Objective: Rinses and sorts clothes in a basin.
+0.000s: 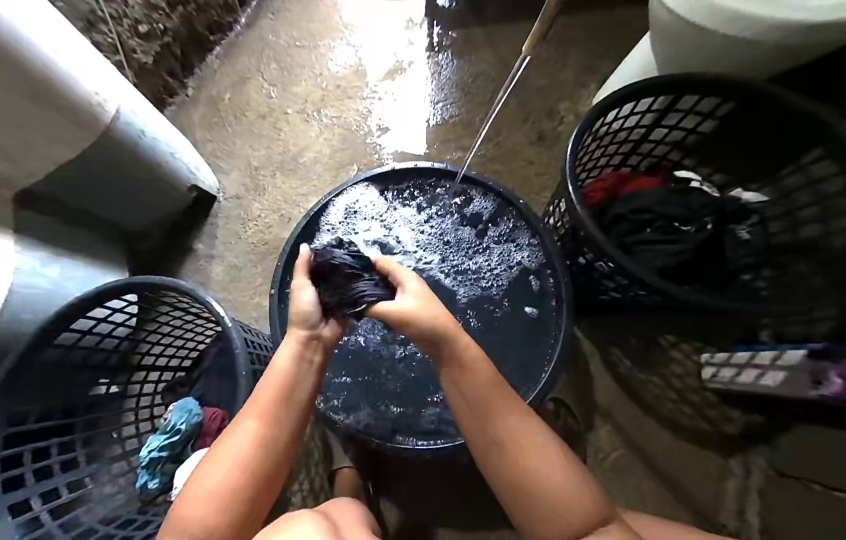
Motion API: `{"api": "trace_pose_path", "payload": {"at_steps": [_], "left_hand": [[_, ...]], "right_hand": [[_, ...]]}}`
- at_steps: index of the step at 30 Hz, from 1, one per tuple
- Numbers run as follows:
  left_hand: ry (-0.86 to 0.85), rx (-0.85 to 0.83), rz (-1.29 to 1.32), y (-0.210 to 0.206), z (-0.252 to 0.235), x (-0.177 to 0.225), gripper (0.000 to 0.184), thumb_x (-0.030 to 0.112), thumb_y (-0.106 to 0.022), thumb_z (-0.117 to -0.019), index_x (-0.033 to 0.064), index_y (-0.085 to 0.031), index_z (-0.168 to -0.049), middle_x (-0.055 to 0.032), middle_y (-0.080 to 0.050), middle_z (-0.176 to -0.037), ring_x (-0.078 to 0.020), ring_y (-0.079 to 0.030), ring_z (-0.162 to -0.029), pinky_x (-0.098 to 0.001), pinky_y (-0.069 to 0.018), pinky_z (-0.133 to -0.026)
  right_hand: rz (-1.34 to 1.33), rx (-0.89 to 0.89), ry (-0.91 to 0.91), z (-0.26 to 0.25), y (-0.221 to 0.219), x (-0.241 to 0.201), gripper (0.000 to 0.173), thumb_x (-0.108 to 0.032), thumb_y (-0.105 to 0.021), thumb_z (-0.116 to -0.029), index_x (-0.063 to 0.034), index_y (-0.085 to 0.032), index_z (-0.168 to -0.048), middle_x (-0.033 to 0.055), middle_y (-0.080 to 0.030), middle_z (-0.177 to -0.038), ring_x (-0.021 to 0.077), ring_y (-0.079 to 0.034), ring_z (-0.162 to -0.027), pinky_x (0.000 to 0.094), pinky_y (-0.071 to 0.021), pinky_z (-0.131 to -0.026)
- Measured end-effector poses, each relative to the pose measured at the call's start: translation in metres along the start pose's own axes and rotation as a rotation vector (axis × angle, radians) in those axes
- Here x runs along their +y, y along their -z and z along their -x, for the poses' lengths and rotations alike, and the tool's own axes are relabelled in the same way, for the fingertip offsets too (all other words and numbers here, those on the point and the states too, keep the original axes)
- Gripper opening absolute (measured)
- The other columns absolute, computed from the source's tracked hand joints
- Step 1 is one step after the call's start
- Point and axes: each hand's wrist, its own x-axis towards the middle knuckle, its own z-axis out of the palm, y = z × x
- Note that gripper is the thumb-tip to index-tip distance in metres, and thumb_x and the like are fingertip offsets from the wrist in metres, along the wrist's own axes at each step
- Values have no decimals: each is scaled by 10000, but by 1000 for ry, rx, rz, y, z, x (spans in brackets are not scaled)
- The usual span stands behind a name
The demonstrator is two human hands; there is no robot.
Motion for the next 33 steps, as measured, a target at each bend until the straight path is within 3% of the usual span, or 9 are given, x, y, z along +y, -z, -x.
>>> {"api": "trace_pose_path", "payload": {"at_steps": [4, 8, 13, 16, 19, 23, 25, 27, 33], "left_hand": [[-366, -49, -429, -7, 5, -3, 388, 297, -630, -1020, 28, -556, -1290, -52, -705, -1131, -157, -706, -1001, -403, -617, -879], [-866, -425, -1005, -11, 15, -29, 253, 62, -737, -846, 14, -685, -1088, -145, -659, -1265, -226, -622, -1216, -420, -523, -1058], [-1019, -519, -1201, -14, 24, -45, 222, 248, -741, -929, 26, -761, -935, -118, -737, -931, -216, -690, -916, -374, -553, -855], [-977, -470, -1339, -18, 34, -42, 314, 301, -671, -977, -1, -737, -918, -124, -719, -824, -208, -677, -746, -391, -568, -726], [-969, -461, -1244, -32, 37, -40, 298, 213, -626, -959, -2, -697, -764, -113, -677, -720, -203, -674, -690, -377, -569, -668], [-671, -465, -1025, -38, 35, -35, 572, 338, -316, -1092, 41, -645, -730, -24, -616, -663, -90, -618, -648, -305, -527, -616], [-496, -517, -892, -35, 26, -26, 733, 553, -161, -1093, 73, -714, -1068, -16, -731, -1028, -99, -690, -961, -364, -593, -860], [-385, -616, -829, -23, 13, -17, 769, 657, -178, -1055, 100, -447, -1512, -60, -453, -1556, -173, -514, -1363, -423, -470, -1117], [49, -346, -1214, 34, -5, -30, 531, 339, -237, -1112, 29, -558, -1401, -179, -563, -1440, -302, -583, -1285, -509, -477, -1059]], "right_hand": [[-724, 280, -294, 2, 0, 30, 532, -138, -404, -959, -153, -455, -1488, 159, -583, -1332, 306, -622, -1084, 510, -553, -824], [-1096, 333, -382, 0, -9, 31, 472, -562, -408, -1050, -163, -658, -1080, 36, -705, -916, 164, -700, -839, 362, -599, -734], [-976, 400, -324, 14, -16, 23, 281, -357, -421, -1114, -143, -591, -1049, -43, -579, -803, 24, -572, -709, 206, -515, -682], [-903, 553, -296, 20, -20, 36, 247, -114, -375, -1114, 47, -561, -1097, 96, -580, -838, 115, -572, -715, 268, -524, -671], [-726, 558, -296, 22, -22, 35, 280, -207, -454, -1095, -14, -621, -1210, 76, -637, -999, 115, -607, -907, 281, -522, -826], [-908, 531, -326, 13, -20, 37, 258, -277, -492, -1073, -85, -657, -1024, 27, -649, -803, 122, -638, -718, 313, -558, -655], [-1136, 504, -357, 10, -1, 35, 345, -349, -426, -1070, -100, -644, -973, 56, -664, -790, 178, -659, -710, 371, -571, -639], [-1273, 541, -254, 12, 33, 22, 452, -472, -316, -1053, -132, -612, -1072, 72, -686, -905, 211, -678, -791, 403, -587, -667], [-1442, 622, 603, 8, 147, -22, 852, -689, -19, -1008, -44, -334, -1467, 207, -557, -1384, 357, -605, -1257, 483, -504, -1076]]}}
